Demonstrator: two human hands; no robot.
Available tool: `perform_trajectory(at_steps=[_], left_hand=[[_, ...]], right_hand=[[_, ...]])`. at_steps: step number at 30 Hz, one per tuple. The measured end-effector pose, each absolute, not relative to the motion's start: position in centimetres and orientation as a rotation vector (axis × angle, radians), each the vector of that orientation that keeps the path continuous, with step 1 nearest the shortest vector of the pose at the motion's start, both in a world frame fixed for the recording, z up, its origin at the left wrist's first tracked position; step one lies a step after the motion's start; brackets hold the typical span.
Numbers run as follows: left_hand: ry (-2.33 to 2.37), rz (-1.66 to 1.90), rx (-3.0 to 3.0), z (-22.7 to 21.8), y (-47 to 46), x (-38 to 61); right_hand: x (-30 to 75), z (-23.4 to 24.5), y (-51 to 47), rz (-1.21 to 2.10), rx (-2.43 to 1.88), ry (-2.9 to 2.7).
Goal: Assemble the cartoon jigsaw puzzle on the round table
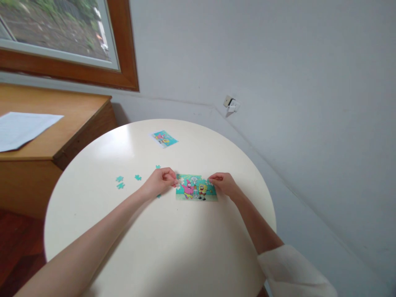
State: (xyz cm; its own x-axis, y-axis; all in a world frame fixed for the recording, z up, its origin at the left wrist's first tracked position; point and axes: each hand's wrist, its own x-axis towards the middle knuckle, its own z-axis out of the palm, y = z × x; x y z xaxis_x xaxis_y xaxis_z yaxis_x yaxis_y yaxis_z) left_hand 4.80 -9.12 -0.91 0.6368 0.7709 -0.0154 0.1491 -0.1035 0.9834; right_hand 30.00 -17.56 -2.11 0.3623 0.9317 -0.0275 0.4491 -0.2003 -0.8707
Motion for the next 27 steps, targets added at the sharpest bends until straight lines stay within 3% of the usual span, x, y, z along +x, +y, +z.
perform_trajectory(at_steps=[14, 27], left_hand=[[0.559, 0.571, 2.483, -2.0, -9.6, 4.8], [0.542, 0.507, 2.616, -2.5, -9.5, 4.7]], right_hand=[[30.7, -2.6, -16.8, 0.759, -1.859, -1.324], [30.6, -3.0, -16.9, 0.696, -1.913, -1.372]])
